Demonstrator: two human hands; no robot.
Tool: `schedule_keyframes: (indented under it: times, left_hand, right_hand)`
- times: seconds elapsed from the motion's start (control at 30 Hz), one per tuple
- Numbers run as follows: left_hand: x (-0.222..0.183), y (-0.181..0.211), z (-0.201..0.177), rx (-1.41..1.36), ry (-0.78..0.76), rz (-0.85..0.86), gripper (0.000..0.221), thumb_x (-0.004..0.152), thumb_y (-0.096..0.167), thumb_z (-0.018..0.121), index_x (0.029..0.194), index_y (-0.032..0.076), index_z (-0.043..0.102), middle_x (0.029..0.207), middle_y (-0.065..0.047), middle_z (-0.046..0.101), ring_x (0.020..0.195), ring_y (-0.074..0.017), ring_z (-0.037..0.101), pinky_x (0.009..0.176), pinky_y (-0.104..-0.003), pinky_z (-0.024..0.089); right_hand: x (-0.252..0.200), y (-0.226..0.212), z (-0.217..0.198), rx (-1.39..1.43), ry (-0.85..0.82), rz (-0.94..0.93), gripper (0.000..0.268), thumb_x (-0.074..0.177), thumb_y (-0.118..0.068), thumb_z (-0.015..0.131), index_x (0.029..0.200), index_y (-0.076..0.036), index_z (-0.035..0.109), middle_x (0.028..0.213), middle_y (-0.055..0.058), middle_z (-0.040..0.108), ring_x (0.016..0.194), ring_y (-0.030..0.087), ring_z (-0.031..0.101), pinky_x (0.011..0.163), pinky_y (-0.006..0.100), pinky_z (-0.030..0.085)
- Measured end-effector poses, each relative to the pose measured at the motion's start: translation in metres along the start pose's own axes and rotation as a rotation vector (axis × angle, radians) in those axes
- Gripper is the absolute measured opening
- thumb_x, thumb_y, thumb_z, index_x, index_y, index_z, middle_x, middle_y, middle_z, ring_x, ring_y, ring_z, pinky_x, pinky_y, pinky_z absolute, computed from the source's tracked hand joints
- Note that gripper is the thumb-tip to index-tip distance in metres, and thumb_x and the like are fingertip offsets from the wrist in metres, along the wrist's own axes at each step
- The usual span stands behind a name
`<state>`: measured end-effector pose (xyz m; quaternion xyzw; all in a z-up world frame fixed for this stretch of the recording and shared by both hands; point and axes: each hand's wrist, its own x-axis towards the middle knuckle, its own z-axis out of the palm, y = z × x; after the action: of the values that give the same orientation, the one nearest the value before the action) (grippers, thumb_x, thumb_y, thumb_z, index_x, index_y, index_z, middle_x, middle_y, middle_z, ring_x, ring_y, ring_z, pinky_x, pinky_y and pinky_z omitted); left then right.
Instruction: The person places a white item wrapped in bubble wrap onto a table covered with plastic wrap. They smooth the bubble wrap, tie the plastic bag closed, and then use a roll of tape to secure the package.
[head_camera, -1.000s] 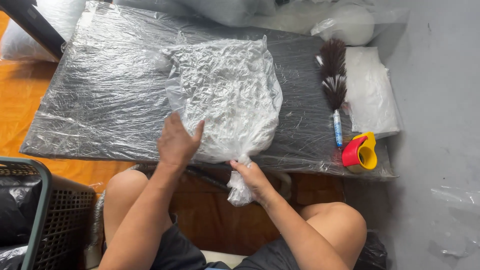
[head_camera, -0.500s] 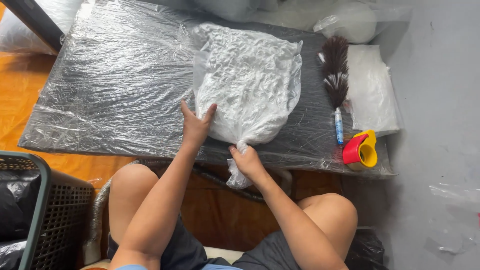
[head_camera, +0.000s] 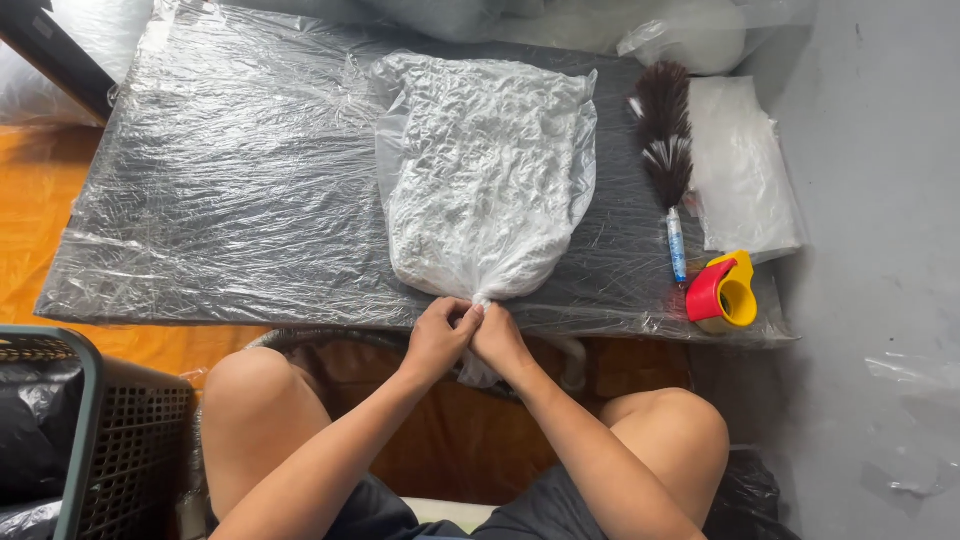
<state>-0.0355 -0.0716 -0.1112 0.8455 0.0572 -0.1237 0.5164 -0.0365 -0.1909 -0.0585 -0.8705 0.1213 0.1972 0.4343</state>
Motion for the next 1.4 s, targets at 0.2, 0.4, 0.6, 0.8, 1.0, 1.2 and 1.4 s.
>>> schedule_keyframes:
  times: [0.2,0.4,0.6,0.8,1.0,1.2,1.4]
  left_hand:
    - [0.002,0.011,0.006,-0.185,-0.029,-0.04,0.04,0.089,0.049,0.077,0.108,0.015,0.082,0.103,-0.012,0.079,0.103,-0.0304,0.074,0.085,-0.043,0.059]
    - [0.002,0.011,0.017,-0.328,-0.031,-0.19,0.035,0.092,0.038,0.078,0.109,0.007,0.079,0.084,-0.021,0.071,0.074,-0.0298,0.066,0.061,-0.041,0.054]
    - [-0.021,0.051,0.006,-0.236,-0.061,-0.25,0.035,0.097,0.041,0.071,0.104,0.008,0.08,0.064,-0.001,0.059,0.06,-0.0086,0.048,0.059,-0.027,0.042]
    - [-0.032,0.058,0.019,-0.288,-0.025,-0.29,0.041,0.099,0.048,0.069,0.116,0.011,0.076,0.08,-0.001,0.067,0.052,-0.0092,0.046,0.048,-0.026,0.041]
    - [-0.035,0.052,0.029,-0.431,-0.052,-0.28,0.027,0.099,0.031,0.072,0.118,0.011,0.073,0.104,0.001,0.073,0.091,-0.0035,0.065,0.079,-0.018,0.053]
    - [-0.026,0.024,0.033,-0.515,-0.09,-0.27,0.031,0.106,0.034,0.067,0.122,0.007,0.068,0.114,-0.004,0.073,0.094,-0.0107,0.068,0.081,-0.024,0.057]
    - [-0.026,0.024,0.036,-0.621,-0.071,-0.289,0.027,0.109,0.029,0.065,0.119,0.004,0.064,0.108,-0.009,0.073,0.09,-0.0129,0.071,0.082,-0.029,0.06]
  right_hand:
    - [-0.011,-0.01,-0.007,-0.033,0.008,-0.113,0.044,0.088,-0.025,0.05,0.095,0.012,0.073,0.097,0.029,0.073,0.105,0.045,0.069,0.085,0.057,0.053]
    - [-0.023,0.009,-0.011,-0.007,0.072,-0.105,0.04,0.084,-0.018,0.058,0.107,0.015,0.054,0.097,0.039,0.068,0.103,0.052,0.067,0.088,0.063,0.055]
    - [-0.016,0.054,0.036,-0.07,0.212,-0.314,0.059,0.091,-0.03,0.049,0.129,0.013,0.037,0.116,0.037,0.056,0.106,0.052,0.058,0.095,0.054,0.045]
    - [-0.045,0.061,0.03,-0.352,0.369,-0.423,0.08,0.091,-0.037,0.048,0.152,0.014,0.033,0.122,0.029,0.048,0.109,0.045,0.048,0.091,0.056,0.042]
    - [-0.038,0.073,0.029,-0.429,0.328,-0.467,0.075,0.088,-0.036,0.048,0.142,0.016,0.043,0.115,0.027,0.053,0.098,0.043,0.052,0.087,0.054,0.044]
    - [-0.066,0.057,-0.041,-0.344,-0.049,-0.468,0.071,0.093,-0.052,0.043,0.143,-0.002,0.05,0.136,0.02,0.06,0.125,0.041,0.059,0.108,0.058,0.04]
    - [-0.126,0.072,-0.189,0.471,0.732,-0.611,0.026,0.103,-0.032,0.059,0.114,-0.01,0.068,0.114,0.008,0.075,0.106,0.018,0.072,0.097,0.03,0.058]
